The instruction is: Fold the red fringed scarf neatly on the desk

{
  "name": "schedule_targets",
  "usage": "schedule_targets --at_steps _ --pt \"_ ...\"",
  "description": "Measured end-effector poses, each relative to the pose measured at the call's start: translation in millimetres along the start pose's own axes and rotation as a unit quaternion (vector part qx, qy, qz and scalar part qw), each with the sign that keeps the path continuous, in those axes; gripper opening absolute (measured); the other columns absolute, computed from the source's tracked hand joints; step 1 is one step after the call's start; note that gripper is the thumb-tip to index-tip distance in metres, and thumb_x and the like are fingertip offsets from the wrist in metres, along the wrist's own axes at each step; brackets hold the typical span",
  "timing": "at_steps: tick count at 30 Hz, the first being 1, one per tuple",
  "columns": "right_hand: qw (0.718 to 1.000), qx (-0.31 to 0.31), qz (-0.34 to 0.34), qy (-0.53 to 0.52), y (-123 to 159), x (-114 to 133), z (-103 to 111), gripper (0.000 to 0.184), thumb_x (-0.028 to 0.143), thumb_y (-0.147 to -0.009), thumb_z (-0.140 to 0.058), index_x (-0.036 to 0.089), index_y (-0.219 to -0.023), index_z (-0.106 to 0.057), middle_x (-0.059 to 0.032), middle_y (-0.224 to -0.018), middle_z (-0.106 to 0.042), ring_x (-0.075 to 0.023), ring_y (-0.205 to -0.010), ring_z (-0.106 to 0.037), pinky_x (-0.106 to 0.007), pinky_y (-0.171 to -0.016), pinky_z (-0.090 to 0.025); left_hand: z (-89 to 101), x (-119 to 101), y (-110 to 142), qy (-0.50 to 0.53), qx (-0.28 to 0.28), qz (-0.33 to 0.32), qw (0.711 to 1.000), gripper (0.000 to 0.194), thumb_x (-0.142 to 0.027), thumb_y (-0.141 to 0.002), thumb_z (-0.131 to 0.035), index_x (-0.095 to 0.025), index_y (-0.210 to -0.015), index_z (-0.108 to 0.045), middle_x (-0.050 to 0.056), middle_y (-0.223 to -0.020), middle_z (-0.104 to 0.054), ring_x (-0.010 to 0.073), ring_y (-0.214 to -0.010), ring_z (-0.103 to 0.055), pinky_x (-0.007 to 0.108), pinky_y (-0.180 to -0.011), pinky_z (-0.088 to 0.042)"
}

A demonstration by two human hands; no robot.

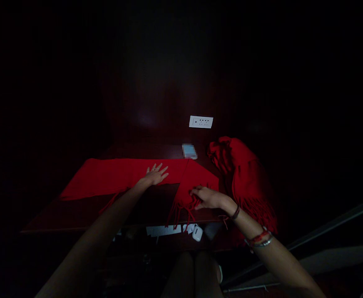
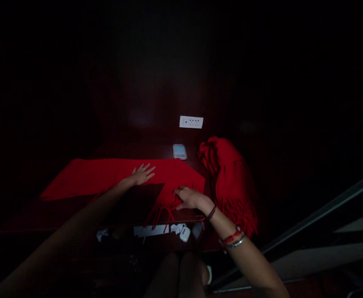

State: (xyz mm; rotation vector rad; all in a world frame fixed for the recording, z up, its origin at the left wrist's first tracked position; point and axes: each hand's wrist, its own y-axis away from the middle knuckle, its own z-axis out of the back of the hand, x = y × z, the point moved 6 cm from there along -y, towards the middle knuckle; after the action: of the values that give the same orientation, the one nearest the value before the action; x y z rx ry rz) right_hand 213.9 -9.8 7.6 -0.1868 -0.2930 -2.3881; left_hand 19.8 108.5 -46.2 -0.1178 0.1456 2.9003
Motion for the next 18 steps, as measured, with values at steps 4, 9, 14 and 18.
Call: schedule_targets --at_steps 4,9,14,18 --pt "0.995 -0.096 0.021 -0.017 1.6 36.4 13.6 0.024 0.012 -0.073 -0.043 0.017 -0.093 -0.054 -0.0053 -0.088 -0.058 -0.0142 -0.083 -0.052 -0.022 -0.072 -0.036 11.3 -6.6 4.5 0.013 -0.063 -0.021 0.998 0.053 -0.052 -0.079 -0.017 -0.025 -0.124 -0.025 0.006 -0.133 -0.018 0.0250 -0.120 -0.014 0.045 -0.092 -0.016" --pt "0.977 0.003 0.186 -0.107 11.0 76.0 22.4 0.034 0.034 -0.071 -0.050 0.020 -0.102 -0.050 -0.0018 -0.093 -0.058 -0.0112 -0.079 -0.053 -0.018 -0.069 -0.038 34.7 -25.2 23.4 0.020 -0.122 -0.131 0.984 0.048 -0.038 -0.084 -0.015 -0.016 -0.102 -0.053 0.007 -0.100 -0.054 0.0147 -0.098 -0.043 0.025 -0.087 -0.028" --pt "0.982 -0.148 -0.091 -0.070 -10.9 -18.1 44.1 0.030 0.035 -0.077 -0.040 0.014 -0.093 -0.056 -0.0075 -0.092 -0.059 -0.0140 -0.081 -0.053 -0.021 -0.070 -0.037 29.2 -36.1 39.1 -0.018 -0.094 -0.180 0.979 0.042 -0.047 -0.078 -0.028 -0.023 -0.106 -0.050 0.007 -0.113 -0.045 0.0202 -0.103 -0.039 0.032 -0.086 -0.030" --pt "0.956 -0.129 -0.258 -0.062 -33.6 -73.3 20.9 0.033 0.035 -0.068 -0.053 0.011 -0.090 -0.057 -0.0113 -0.092 -0.058 -0.0170 -0.082 -0.054 -0.020 -0.064 -0.038 12.6 -36.7 36.7 -0.027 -0.006 -0.154 0.988 0.048 -0.048 -0.079 -0.025 -0.030 -0.123 -0.028 0.004 -0.132 -0.020 0.0277 -0.118 -0.016 0.046 -0.089 -0.020"
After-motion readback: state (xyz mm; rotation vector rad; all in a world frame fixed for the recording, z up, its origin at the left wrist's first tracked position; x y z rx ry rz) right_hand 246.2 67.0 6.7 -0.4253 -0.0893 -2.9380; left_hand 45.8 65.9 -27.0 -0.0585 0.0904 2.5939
